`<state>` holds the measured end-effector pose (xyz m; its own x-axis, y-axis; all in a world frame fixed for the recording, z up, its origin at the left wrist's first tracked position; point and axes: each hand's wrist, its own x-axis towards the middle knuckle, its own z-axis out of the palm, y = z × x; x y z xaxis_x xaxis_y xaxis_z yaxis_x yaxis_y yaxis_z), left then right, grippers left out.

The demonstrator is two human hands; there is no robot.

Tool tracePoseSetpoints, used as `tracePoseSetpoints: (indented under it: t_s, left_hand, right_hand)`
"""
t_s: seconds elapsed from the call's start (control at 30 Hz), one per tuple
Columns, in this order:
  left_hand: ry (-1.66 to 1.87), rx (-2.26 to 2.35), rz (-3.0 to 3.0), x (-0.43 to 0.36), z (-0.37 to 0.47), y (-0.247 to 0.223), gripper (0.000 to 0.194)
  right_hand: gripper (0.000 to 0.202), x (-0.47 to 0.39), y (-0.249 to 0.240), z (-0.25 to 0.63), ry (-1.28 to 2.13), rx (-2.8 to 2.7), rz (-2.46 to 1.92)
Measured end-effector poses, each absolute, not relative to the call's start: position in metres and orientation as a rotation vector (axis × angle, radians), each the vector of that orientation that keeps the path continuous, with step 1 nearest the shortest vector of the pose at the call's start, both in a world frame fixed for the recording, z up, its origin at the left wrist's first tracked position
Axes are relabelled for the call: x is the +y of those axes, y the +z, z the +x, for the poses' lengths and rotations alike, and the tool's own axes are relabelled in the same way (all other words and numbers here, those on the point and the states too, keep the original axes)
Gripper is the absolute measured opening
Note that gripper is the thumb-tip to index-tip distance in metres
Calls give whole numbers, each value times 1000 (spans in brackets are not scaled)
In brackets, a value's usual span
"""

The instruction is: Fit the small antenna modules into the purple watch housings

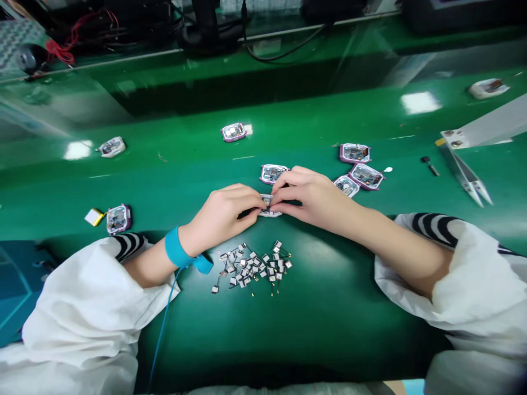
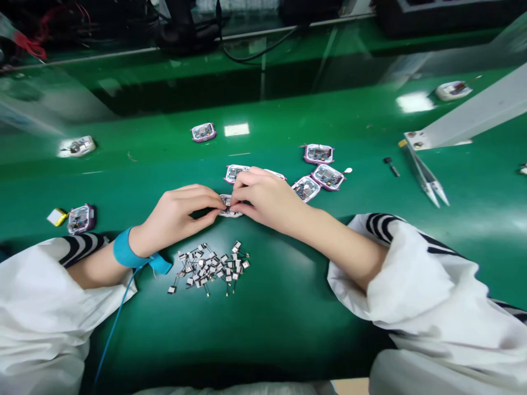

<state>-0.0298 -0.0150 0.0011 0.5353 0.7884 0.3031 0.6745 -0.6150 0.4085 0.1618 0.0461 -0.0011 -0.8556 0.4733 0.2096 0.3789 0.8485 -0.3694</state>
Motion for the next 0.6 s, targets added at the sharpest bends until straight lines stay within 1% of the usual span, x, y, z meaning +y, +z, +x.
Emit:
tracePoseSetpoints:
  t_s: [0.07, 0.23, 0.33, 0.5, 0.57, 0.6]
  left_hand:
    - [643, 1169, 2577, -14, -32, 0, 13]
    - [611, 1115, 2617, -12, -35, 0, 14]
    - [619, 1030, 2629, -11, -38, -2, 14]
    - [620, 917, 2712, -10, -43, -5, 16]
    - [574, 917, 2710, -10, -43, -3, 17]
    - [551, 923, 2694, -10, -44, -2, 18]
  right_hand:
    - [21, 48, 1, 162, 390, -2791, -580]
    - [19, 48, 4, 162, 4, -2855, -356]
    - [17, 50, 6, 160, -110, -2860, -216]
    - [24, 58, 15, 156, -88, -2950, -75]
    - [25, 58, 15, 155, 24, -2998, -148]
    - [23, 57, 13, 156, 108, -2980, -257]
